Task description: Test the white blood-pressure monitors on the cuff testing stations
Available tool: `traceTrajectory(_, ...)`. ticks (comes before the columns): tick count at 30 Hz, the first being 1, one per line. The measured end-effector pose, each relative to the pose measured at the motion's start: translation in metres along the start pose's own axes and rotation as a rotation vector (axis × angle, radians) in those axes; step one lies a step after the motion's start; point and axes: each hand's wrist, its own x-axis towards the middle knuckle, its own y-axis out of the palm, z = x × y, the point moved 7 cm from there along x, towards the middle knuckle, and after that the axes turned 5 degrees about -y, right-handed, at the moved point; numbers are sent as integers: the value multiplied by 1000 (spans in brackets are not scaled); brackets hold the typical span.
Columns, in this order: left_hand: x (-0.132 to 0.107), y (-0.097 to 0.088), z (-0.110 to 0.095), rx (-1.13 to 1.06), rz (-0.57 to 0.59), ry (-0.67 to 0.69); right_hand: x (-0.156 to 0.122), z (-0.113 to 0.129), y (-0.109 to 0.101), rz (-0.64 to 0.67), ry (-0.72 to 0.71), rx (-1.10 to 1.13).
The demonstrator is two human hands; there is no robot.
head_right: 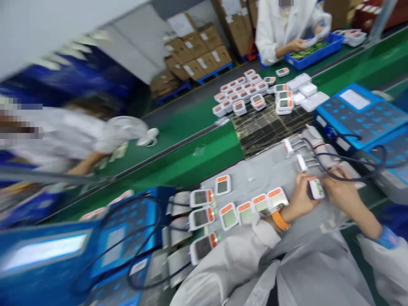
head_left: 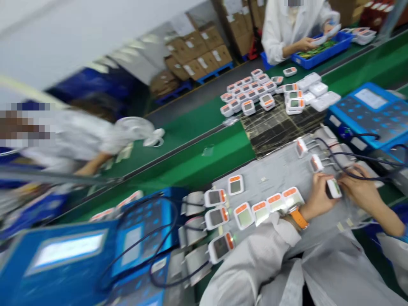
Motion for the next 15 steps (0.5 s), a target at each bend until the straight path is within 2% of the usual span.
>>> traceTrajectory(3,4,0,-1,25,-11,47,-6,-10,9,7,-201,-43)
traceTrajectory(5,6,-1,0,32,-3,51,-9,-17,13,-6,-265,-81)
traceTrajectory(8,7,-5,3,11,12,18,-11,-15,13,57,-276,-80)
traceTrajectory(11,7,-9,12,-50,8,-49,-9,-3,14,223,-248,-74)
traceTrajectory(15,9,-12,21,-116,2,-90,-4,7,11,276,-224,-88)
